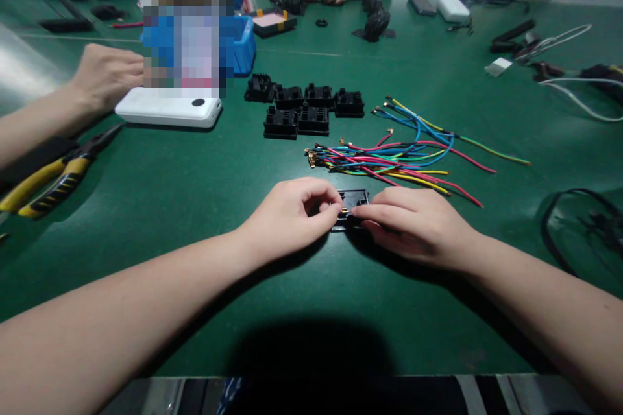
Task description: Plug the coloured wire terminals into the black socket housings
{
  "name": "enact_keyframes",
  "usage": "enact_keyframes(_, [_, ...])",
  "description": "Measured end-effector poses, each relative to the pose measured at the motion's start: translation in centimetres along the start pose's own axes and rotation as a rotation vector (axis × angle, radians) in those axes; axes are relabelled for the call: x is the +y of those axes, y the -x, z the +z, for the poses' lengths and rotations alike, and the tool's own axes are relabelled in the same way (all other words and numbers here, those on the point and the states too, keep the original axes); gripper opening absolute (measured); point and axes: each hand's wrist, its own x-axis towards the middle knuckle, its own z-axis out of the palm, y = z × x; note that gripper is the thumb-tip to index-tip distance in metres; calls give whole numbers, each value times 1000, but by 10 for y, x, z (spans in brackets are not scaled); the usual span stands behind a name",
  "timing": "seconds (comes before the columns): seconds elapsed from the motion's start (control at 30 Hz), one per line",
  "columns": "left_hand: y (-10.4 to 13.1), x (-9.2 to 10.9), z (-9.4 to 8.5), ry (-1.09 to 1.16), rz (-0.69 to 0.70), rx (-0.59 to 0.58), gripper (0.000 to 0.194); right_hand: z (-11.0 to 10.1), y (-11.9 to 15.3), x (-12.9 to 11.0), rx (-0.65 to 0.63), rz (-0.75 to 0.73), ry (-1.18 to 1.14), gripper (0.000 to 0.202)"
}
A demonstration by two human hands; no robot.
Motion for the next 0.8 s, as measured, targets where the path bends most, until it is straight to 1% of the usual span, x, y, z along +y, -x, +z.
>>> enact_keyframes(0.23, [1, 0, 1, -9, 22, 14, 13, 2, 0, 1, 11, -10, 19, 25])
enact_keyframes(0.43, [0, -3, -1, -8, 17, 10, 12, 2, 0, 0, 10, -9, 19, 25])
enact_keyframes(0.53, [1, -1, 1, -49, 41, 6, 11, 1, 0, -1, 12, -13, 31, 23])
enact_keyframes(0.63, [2, 4, 3, -139, 91, 13, 12, -1, -2, -3, 4, -17, 19, 22])
enact_keyframes(0.7, [-2, 3, -5, -219, 125, 40, 13, -2, -3, -4, 0, -22, -4, 24])
enact_keyframes(0.73, [-6, -1, -15, -272, 137, 71, 12, -2, -3, -4, -5, -22, -12, 24])
enact_keyframes(0.77, [-11, -6, -28, -335, 134, 125, 11, -2, -3, -4, -7, -16, -9, 24])
enact_keyframes(0.8, [-16, -13, -46, -398, 109, 213, 12, -2, -3, -4, -5, -8, -2, 24])
